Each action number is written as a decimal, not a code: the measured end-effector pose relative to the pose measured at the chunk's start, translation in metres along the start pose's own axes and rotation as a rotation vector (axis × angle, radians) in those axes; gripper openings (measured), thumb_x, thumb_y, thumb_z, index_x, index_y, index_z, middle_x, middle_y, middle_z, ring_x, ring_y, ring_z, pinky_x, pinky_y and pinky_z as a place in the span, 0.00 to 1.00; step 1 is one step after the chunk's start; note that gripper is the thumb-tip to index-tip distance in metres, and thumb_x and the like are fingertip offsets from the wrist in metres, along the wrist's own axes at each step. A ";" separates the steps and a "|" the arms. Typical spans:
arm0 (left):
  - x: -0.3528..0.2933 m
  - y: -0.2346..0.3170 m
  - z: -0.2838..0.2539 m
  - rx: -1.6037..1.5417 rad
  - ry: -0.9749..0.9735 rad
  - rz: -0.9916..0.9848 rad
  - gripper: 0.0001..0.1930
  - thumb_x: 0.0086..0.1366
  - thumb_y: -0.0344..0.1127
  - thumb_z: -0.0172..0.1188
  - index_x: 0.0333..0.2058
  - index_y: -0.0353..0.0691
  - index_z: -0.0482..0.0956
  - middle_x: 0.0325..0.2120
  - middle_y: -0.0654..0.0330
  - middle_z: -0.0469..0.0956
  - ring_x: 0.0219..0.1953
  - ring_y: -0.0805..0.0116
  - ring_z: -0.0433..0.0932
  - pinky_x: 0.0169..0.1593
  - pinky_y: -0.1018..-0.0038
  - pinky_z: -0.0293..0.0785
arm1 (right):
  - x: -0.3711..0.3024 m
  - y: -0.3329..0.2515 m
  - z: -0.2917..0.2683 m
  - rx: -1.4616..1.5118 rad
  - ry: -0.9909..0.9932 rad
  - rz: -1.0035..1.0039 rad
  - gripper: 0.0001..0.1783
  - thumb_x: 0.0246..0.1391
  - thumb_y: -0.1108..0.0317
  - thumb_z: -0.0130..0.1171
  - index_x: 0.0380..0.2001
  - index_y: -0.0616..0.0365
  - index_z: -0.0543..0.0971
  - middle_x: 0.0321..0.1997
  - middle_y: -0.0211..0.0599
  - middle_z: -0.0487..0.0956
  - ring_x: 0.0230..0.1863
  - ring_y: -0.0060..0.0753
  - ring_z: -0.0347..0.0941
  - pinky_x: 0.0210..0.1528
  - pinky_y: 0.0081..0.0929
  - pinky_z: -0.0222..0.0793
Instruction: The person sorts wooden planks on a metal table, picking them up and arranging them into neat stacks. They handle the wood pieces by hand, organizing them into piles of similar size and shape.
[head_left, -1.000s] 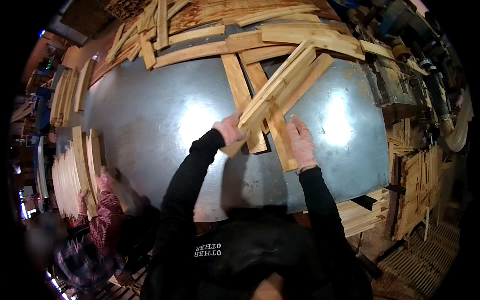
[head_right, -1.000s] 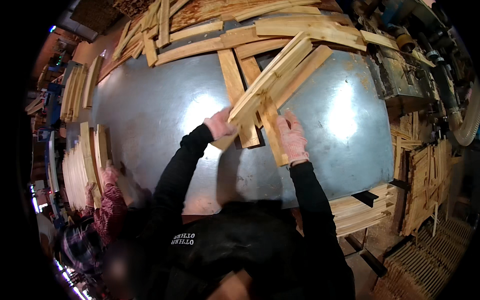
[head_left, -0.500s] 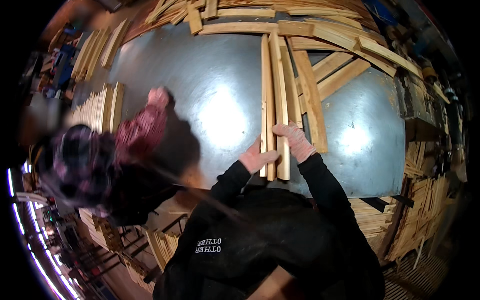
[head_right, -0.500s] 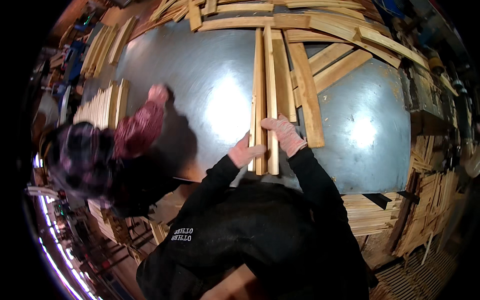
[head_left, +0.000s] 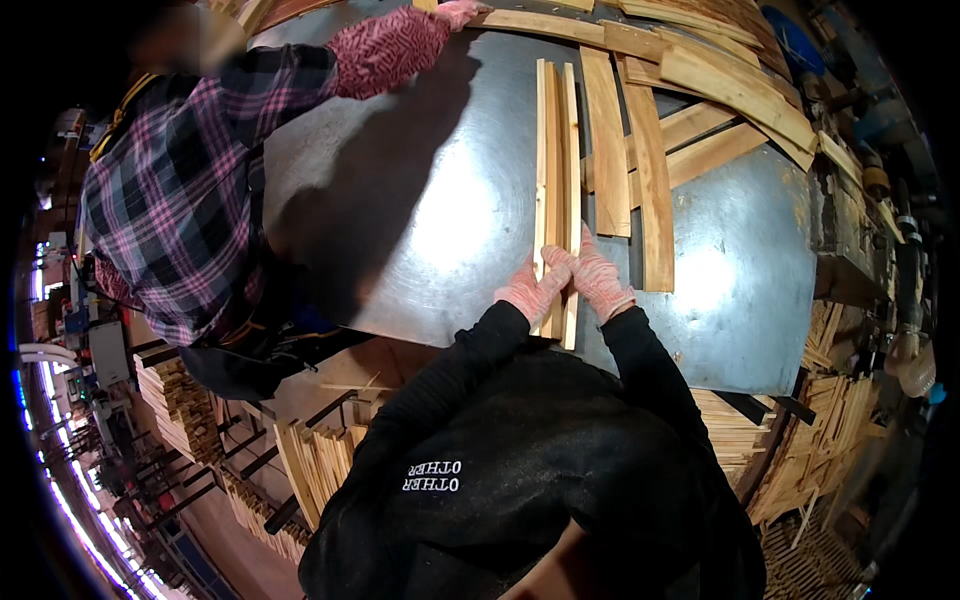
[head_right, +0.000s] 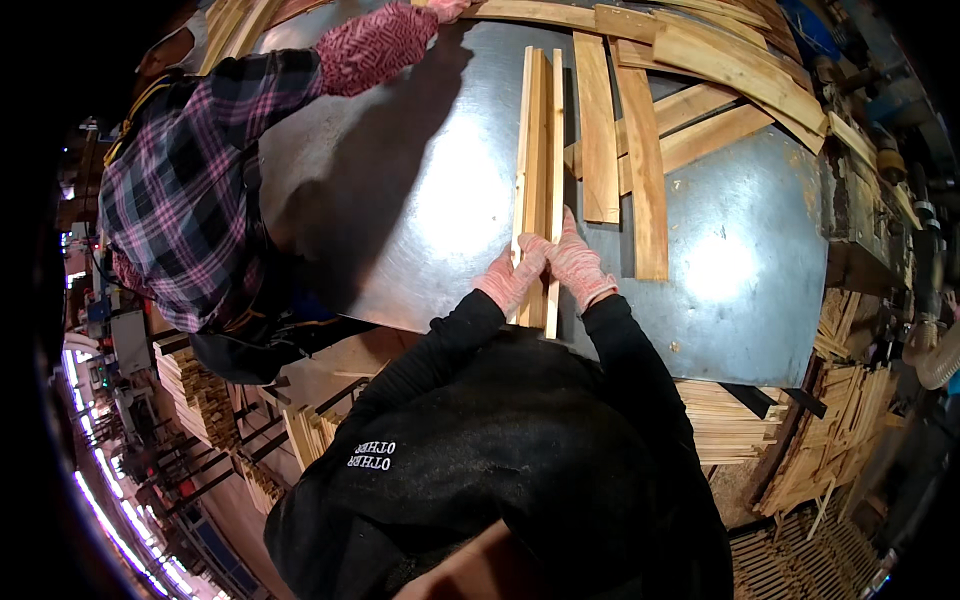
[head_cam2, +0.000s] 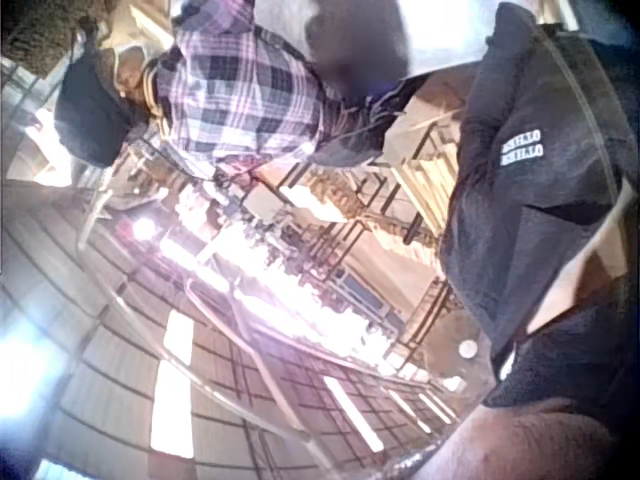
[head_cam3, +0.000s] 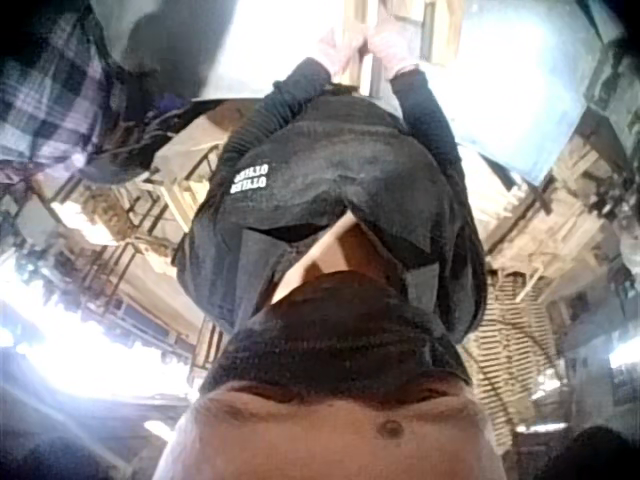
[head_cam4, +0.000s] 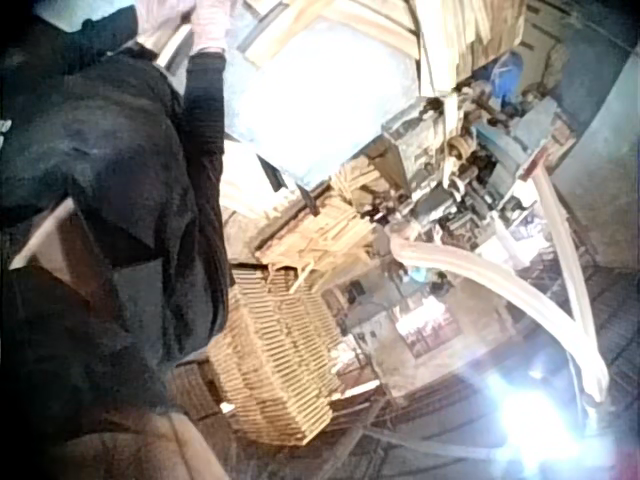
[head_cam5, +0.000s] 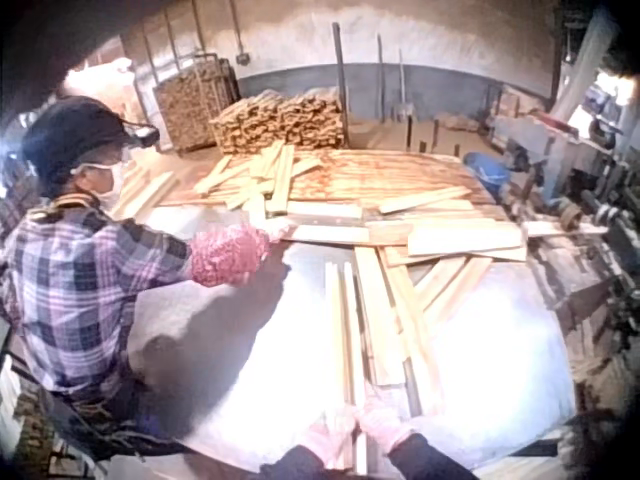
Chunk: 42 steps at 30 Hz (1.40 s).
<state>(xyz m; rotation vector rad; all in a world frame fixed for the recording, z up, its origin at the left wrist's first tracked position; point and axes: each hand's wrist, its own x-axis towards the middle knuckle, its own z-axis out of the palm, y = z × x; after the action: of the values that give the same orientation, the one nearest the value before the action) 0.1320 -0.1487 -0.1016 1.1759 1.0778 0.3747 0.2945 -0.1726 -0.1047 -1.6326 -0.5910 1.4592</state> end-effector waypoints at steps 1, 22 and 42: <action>0.003 -0.012 -0.002 -0.010 0.040 0.031 0.47 0.60 0.62 0.62 0.64 0.31 0.57 0.55 0.47 0.73 0.54 0.58 0.74 0.57 0.69 0.70 | -0.014 -0.022 0.008 0.046 -0.014 -0.002 0.42 0.50 0.58 0.69 0.63 0.65 0.64 0.54 0.46 0.76 0.55 0.41 0.73 0.59 0.30 0.67; 0.006 -0.003 -0.023 -0.302 -0.106 -0.037 0.48 0.53 0.52 0.72 0.62 0.24 0.59 0.50 0.46 0.75 0.53 0.60 0.74 0.57 0.70 0.70 | 0.016 -0.027 0.018 -0.811 0.069 -0.189 0.47 0.61 0.31 0.39 0.62 0.69 0.64 0.60 0.60 0.72 0.59 0.61 0.69 0.60 0.39 0.65; -0.009 0.029 -0.072 1.089 0.475 -0.293 0.51 0.53 0.47 0.69 0.67 0.34 0.48 0.55 0.40 0.67 0.57 0.45 0.69 0.61 0.52 0.64 | -0.067 -0.048 -0.112 0.792 -0.517 0.031 0.43 0.46 0.56 0.66 0.61 0.69 0.63 0.51 0.49 0.74 0.44 0.42 0.77 0.51 0.38 0.75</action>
<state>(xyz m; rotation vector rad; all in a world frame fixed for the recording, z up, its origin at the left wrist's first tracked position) 0.0762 -0.1040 -0.0713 1.8796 1.9592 -0.2394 0.3969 -0.2322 -0.0316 -0.6543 -0.1969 1.8347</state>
